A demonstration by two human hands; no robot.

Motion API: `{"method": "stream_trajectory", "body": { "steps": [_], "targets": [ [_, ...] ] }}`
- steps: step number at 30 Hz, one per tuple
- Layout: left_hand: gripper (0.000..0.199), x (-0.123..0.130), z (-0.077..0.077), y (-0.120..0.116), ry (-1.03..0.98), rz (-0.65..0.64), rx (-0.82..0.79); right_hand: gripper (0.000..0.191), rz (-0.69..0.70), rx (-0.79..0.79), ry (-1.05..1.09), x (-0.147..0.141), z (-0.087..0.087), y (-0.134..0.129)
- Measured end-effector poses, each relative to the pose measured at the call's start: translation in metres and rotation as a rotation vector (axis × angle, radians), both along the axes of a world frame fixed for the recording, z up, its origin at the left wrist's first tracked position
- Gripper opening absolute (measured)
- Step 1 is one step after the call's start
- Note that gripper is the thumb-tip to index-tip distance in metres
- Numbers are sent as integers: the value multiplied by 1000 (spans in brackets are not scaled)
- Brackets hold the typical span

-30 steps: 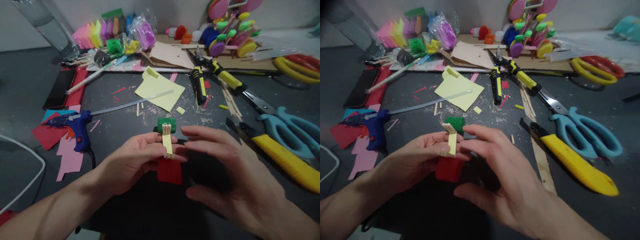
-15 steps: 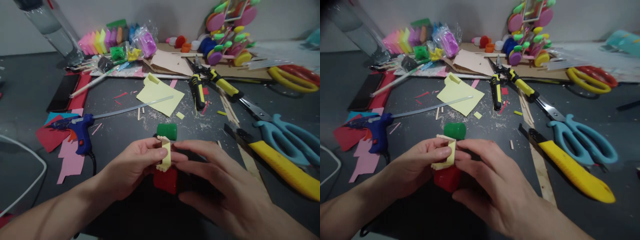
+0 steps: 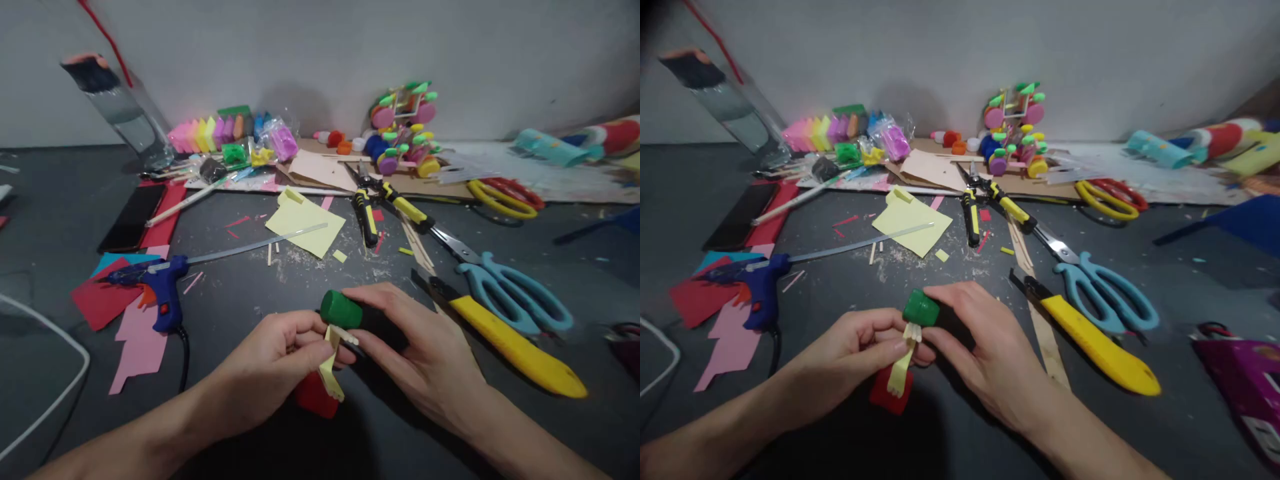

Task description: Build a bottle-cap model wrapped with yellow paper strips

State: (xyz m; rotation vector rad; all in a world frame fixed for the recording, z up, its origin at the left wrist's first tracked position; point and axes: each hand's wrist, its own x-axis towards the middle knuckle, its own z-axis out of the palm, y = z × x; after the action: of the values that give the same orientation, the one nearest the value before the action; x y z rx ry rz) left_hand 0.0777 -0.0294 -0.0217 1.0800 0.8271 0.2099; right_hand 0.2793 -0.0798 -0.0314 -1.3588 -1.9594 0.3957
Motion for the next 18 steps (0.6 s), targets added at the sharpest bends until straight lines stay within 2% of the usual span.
{"method": "stream_trajectory", "body": {
  "steps": [4,6,8,13,14,16,18],
  "targets": [
    [22,-6,5,6,144,-69,391,22,-36,-47,-16,1,-1,1],
    [16,-9,6,9,240,-39,616,21,-39,-74,-25,1,-3,3],
    [14,-11,4,12,290,2,774,21,-27,-79,-33,1,-5,5],
    [12,-10,-6,19,229,137,1014,11,-81,15,-24,8,-8,5],
    [12,-10,-7,21,219,168,1044,14,-110,40,-14,11,-8,5],
    [15,-9,-6,23,208,235,1094,23,-170,91,9,17,-8,3],
    [19,-9,0,23,202,309,1143,22,-237,142,37,24,-7,2]
  ]
}}
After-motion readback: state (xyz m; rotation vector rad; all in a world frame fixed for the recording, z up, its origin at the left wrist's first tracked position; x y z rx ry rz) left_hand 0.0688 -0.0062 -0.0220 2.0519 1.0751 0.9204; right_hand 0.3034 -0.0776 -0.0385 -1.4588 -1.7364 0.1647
